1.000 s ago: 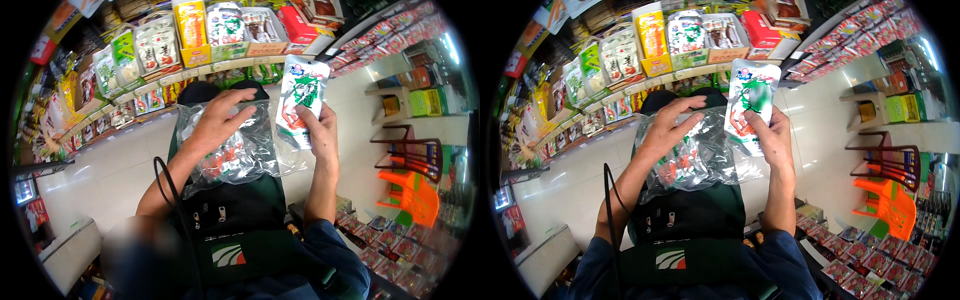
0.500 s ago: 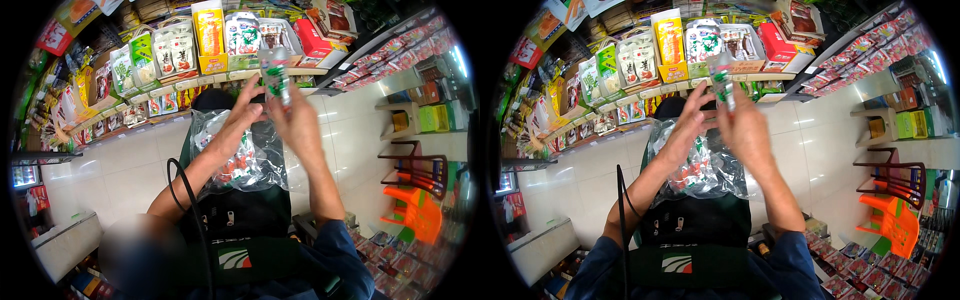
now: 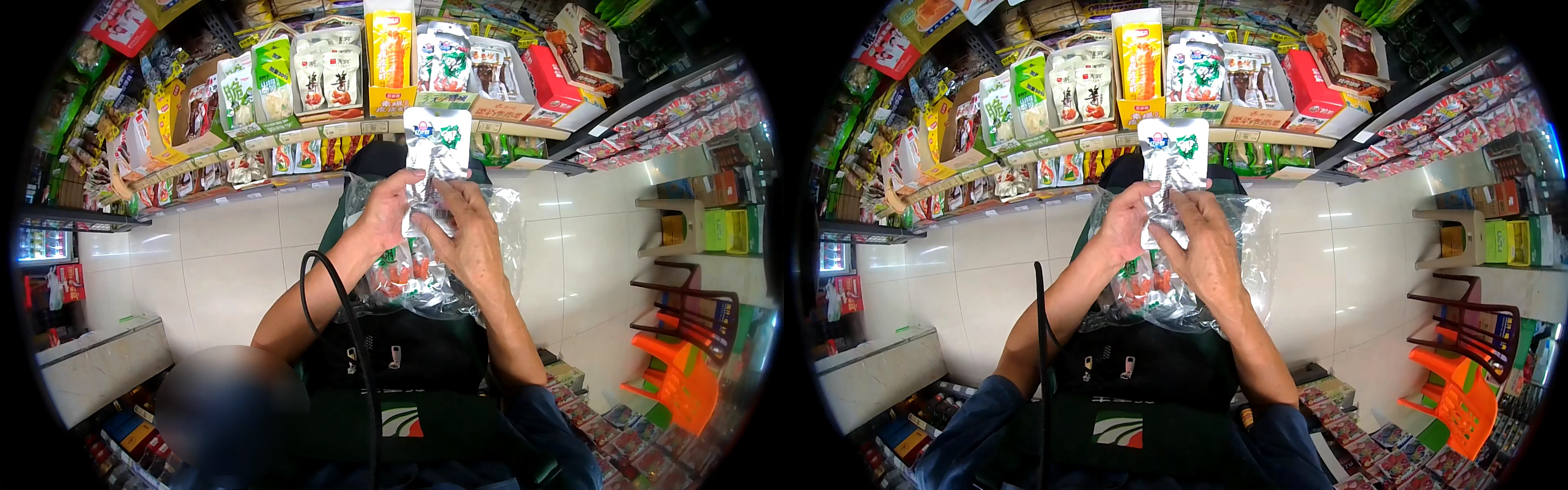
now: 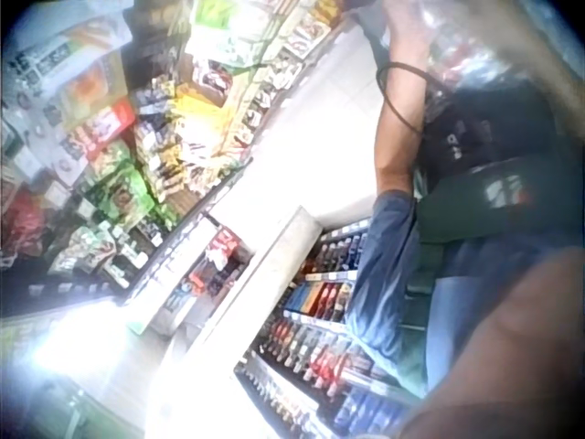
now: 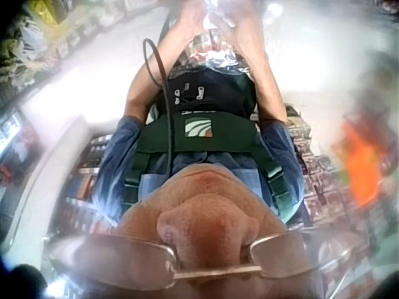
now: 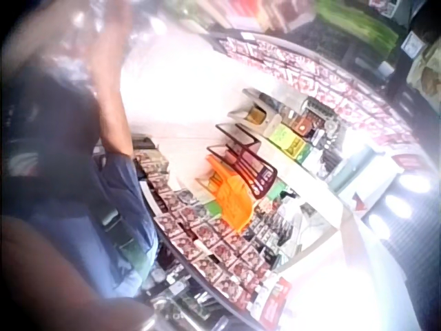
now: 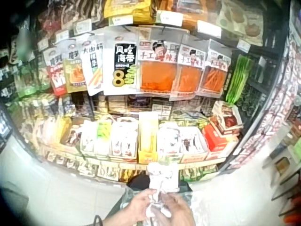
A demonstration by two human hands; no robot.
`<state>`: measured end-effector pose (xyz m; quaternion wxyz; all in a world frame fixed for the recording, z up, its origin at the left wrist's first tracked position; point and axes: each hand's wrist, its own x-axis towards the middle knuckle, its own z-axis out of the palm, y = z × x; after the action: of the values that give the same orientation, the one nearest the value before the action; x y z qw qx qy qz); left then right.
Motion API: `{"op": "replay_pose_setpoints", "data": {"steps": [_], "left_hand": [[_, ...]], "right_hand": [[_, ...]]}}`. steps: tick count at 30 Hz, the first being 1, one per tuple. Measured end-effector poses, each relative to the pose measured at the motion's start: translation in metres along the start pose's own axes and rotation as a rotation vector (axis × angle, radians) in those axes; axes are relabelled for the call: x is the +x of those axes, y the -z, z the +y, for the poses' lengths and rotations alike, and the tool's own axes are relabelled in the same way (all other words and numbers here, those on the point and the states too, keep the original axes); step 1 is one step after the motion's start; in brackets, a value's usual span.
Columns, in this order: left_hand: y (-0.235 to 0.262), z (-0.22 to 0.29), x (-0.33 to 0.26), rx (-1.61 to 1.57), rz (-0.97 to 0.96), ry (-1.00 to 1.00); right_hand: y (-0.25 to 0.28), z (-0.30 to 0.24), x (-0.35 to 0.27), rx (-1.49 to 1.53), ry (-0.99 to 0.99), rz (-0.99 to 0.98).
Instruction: The person takes packaged food items from a clear plastic bag and places them onto a store shelf. They handle the packages one by one, arranging them in a row on the shelf.
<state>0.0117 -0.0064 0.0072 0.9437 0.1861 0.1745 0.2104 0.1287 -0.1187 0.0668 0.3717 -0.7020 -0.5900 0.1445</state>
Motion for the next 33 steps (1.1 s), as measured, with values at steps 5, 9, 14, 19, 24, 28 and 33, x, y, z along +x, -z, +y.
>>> {"op": "replay_pose_setpoints", "data": {"steps": [5, 9, 14, 19, 24, 28, 33], "left_hand": [[0.0, 0.0, 0.0, 0.015, 0.017, -0.002], [0.004, -0.001, 0.0, 0.015, 0.009, -0.005], [0.004, -0.001, 0.0, 0.01, -0.004, 0.001], [0.004, -0.002, -0.003, 0.058, 0.125, 0.055], [-0.009, -0.003, -0.005, 0.192, 0.022, 0.054], [-0.018, 0.001, 0.003, 0.284, -0.074, 0.0], [-0.02, 0.025, 0.02, 0.399, 0.079, -0.138]], "right_hand": [[0.0, 0.0, 0.0, -0.004, 0.004, 0.015], [-0.001, -0.001, 0.0, 0.009, 0.001, 0.009], [-0.002, 0.001, 0.0, 0.005, 0.008, 0.007], [-0.001, 0.003, 0.0, 0.001, -0.006, -0.005], [0.006, 0.0, 0.006, 0.019, -0.095, -0.027], [0.016, -0.002, 0.016, 0.048, -0.133, -0.005], [0.034, 0.019, 0.038, 0.342, -0.281, 0.047]]}}
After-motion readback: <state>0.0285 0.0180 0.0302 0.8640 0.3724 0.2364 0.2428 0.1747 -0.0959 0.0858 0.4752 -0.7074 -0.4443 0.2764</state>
